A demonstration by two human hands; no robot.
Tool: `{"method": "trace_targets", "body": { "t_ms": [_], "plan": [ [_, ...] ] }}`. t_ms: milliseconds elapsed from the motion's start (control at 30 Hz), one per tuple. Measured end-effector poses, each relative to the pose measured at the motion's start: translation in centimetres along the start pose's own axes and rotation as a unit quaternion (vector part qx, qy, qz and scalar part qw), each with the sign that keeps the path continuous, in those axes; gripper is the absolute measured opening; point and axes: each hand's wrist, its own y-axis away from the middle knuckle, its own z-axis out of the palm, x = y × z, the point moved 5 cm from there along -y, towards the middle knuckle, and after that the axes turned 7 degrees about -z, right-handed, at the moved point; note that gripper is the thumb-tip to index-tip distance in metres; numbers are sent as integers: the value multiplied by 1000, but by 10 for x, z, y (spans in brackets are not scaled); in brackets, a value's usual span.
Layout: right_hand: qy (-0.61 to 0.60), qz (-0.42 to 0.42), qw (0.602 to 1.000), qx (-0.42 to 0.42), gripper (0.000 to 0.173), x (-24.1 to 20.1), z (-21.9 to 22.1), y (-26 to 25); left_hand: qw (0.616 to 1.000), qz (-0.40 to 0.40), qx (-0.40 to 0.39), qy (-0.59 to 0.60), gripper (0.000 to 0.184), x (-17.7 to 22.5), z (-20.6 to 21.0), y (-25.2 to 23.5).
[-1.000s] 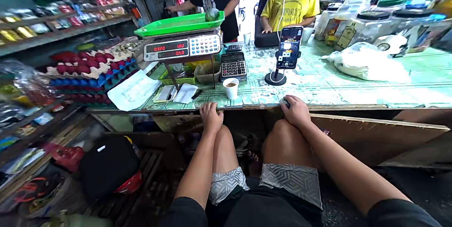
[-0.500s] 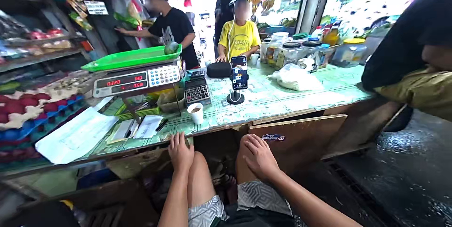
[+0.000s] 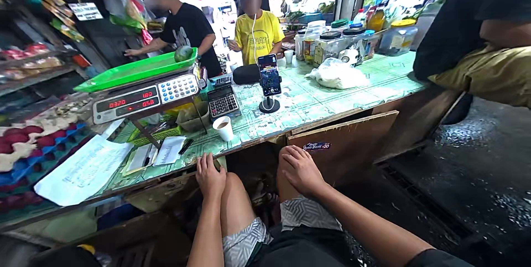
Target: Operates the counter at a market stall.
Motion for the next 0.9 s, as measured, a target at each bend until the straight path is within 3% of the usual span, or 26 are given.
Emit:
{"method": "trace_targets", "body": {
  "t_ms": [133, 300, 900],
  "plan": [
    [-31, 31, 999, 28, 56, 4, -3, 2, 1000, 3, 8, -12, 65, -1, 2, -1],
    [-118, 166, 979, -13, 72, 23, -8, -8, 1000, 5, 11, -17, 66, -2, 3, -1],
    [-88, 156, 983, -38, 73, 21, -8, -8, 1000, 4, 7, -15, 65, -1, 4, -1]
  ]
}}
